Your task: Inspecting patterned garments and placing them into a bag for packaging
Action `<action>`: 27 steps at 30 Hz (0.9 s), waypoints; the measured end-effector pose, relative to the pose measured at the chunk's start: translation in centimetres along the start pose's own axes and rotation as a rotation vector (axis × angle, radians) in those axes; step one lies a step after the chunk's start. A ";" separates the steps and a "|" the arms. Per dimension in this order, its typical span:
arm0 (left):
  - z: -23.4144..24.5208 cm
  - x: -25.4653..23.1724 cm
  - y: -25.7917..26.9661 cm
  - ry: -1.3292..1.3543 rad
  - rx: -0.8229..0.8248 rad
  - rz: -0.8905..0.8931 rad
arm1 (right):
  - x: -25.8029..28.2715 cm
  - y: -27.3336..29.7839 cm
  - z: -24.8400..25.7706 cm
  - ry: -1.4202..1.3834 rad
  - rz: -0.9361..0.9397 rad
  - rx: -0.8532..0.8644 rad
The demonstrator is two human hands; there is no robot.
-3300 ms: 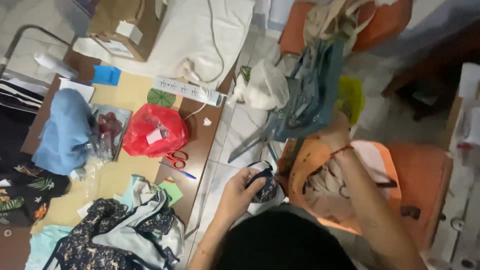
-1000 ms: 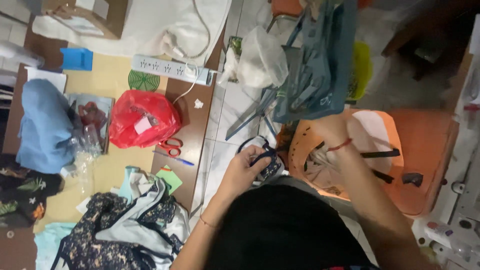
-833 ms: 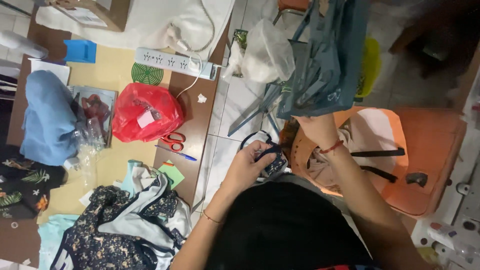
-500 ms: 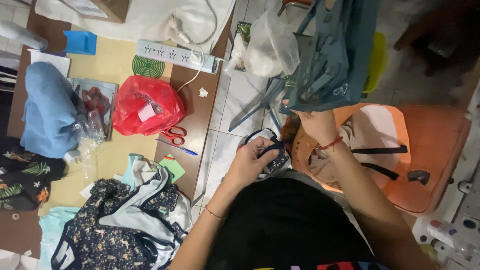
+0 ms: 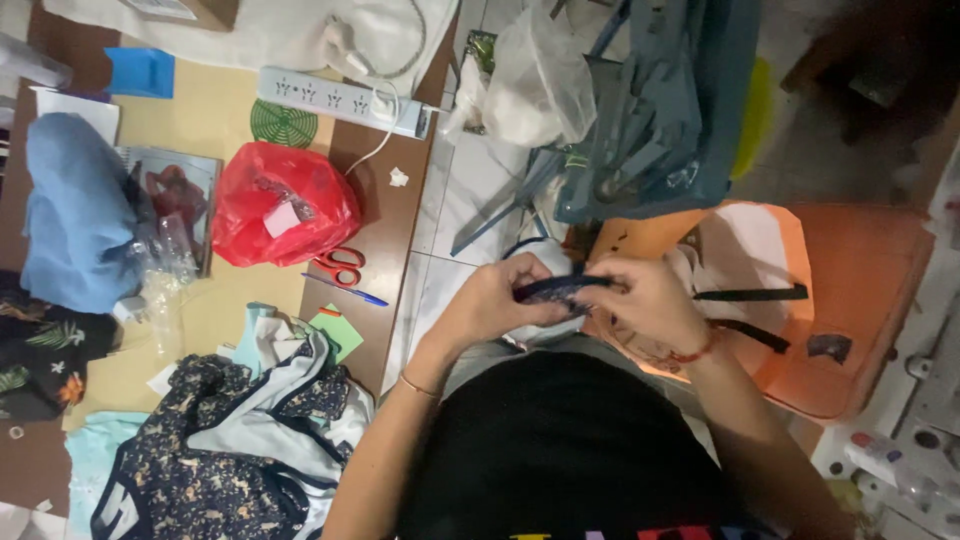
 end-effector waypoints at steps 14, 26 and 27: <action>-0.1 0.9 -0.8 0.330 -0.038 -0.197 | -0.7 1.2 1.8 -0.175 -0.037 -0.170; -0.3 1.5 -3.5 0.139 -0.180 -0.191 | -1.0 -1.2 0.6 -0.104 -0.002 -0.286; -0.3 1.4 -3.8 0.138 -0.177 -0.191 | -0.7 -1.4 0.7 -0.105 -0.003 -0.289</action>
Point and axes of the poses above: each hand's wrist, its own y-axis away from the middle knuckle, its own z-axis out of the back of the hand, x = y × z, the point moved 4 cm from there along -y, towards the middle knuckle, and after that the axes turned 13 degrees about x, right-handed, at the moved point
